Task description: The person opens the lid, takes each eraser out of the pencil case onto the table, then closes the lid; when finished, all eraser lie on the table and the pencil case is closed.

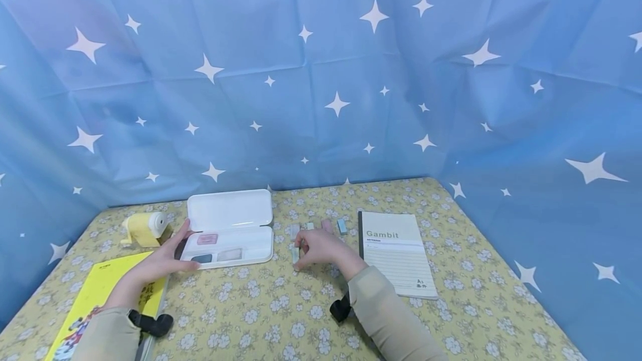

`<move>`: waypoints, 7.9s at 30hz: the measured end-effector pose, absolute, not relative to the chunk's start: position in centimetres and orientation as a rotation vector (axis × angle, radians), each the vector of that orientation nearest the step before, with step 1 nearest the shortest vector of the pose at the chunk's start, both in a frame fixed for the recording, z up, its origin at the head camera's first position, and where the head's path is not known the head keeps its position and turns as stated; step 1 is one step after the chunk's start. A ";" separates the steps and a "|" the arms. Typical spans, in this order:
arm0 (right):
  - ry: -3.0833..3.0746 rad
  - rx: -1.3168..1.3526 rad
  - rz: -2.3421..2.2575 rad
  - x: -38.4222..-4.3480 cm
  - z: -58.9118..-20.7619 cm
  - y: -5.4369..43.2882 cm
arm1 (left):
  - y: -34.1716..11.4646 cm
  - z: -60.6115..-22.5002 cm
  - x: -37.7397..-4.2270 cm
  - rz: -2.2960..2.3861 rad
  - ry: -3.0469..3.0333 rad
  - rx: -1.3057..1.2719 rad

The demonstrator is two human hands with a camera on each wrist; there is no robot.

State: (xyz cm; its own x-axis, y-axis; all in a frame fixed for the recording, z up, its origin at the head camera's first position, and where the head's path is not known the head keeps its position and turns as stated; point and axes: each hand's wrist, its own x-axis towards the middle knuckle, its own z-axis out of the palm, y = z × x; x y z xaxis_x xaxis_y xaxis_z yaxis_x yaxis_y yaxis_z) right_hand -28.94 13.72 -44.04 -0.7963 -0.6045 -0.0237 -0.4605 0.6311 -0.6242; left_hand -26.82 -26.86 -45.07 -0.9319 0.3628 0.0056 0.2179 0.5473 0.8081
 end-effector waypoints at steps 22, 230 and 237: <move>2.521 -0.989 -0.811 -32.7 -38.3 9.4 | -27.1 -45.3 -26.6 1.385 2.588 0.533; 2.600 -0.885 -0.811 -30.0 -39.7 13.1 | -27.1 -45.3 -26.8 1.340 2.617 0.545; 2.536 -1.006 -0.741 -31.3 -38.9 9.4 | -26.7 -45.2 -26.6 1.301 2.641 0.507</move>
